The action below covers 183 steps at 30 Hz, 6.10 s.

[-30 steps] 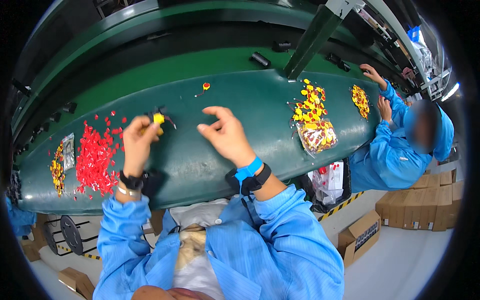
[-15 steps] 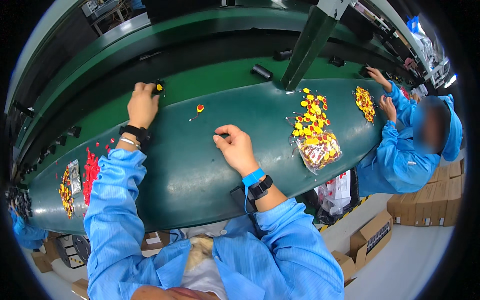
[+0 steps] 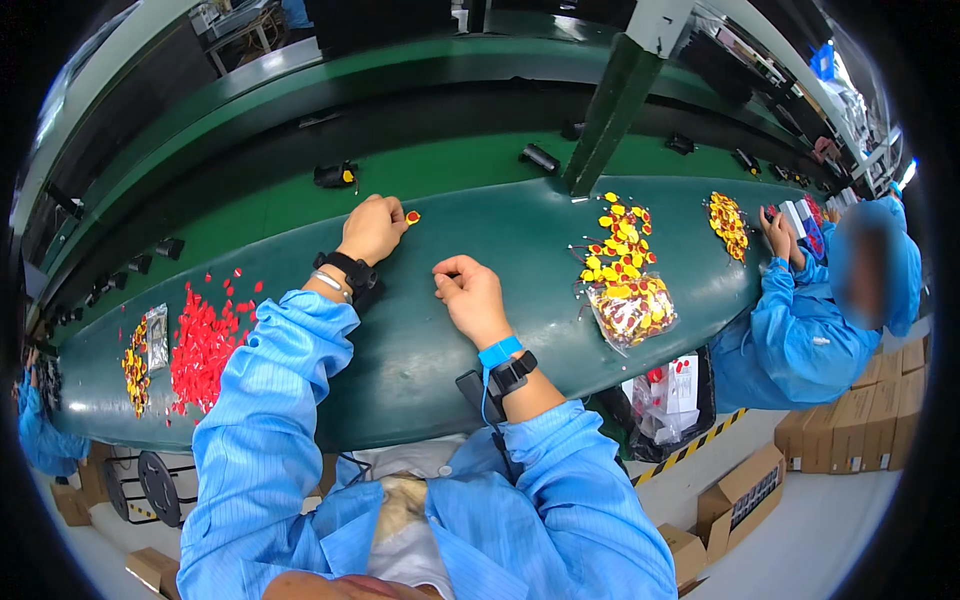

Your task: The person is manually assembling small yellow and red plastic components onto a black plastic frame at a factory conveyor belt.

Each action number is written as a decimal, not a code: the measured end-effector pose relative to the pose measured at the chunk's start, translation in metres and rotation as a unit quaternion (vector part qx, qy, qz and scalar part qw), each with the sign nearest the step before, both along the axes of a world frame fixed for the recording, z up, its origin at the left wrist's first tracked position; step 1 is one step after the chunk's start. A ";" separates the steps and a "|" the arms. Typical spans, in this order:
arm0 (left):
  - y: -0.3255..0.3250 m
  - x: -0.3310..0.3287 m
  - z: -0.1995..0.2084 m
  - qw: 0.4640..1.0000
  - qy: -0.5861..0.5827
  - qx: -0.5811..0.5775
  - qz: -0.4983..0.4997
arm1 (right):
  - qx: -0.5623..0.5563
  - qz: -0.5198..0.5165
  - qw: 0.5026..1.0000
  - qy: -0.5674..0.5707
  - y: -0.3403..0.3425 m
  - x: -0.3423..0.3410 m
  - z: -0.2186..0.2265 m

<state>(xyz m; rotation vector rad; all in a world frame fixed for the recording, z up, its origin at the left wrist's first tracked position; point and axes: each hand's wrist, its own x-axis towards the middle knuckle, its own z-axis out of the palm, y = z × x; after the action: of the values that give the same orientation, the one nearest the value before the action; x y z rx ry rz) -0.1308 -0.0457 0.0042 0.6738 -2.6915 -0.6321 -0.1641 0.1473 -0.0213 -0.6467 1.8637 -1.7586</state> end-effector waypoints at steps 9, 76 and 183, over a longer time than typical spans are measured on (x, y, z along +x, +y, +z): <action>0.016 0.009 -0.005 1.000 0.022 0.002 0.017 | -0.005 -0.016 1.000 0.002 0.005 -0.003 0.004; -0.024 0.191 0.066 0.960 0.240 -0.084 0.115 | -0.206 0.246 0.922 -0.217 0.013 -0.002 0.018; 0.066 0.107 0.011 0.743 0.347 0.572 -0.001 | -0.163 0.164 0.952 -0.200 0.006 -0.004 0.010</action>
<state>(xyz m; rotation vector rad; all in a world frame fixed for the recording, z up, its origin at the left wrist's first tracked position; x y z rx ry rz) -0.0236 0.0202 0.0155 0.4800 -1.3781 -2.0698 -0.1683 0.1530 -0.0116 -0.6196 1.1373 -1.8189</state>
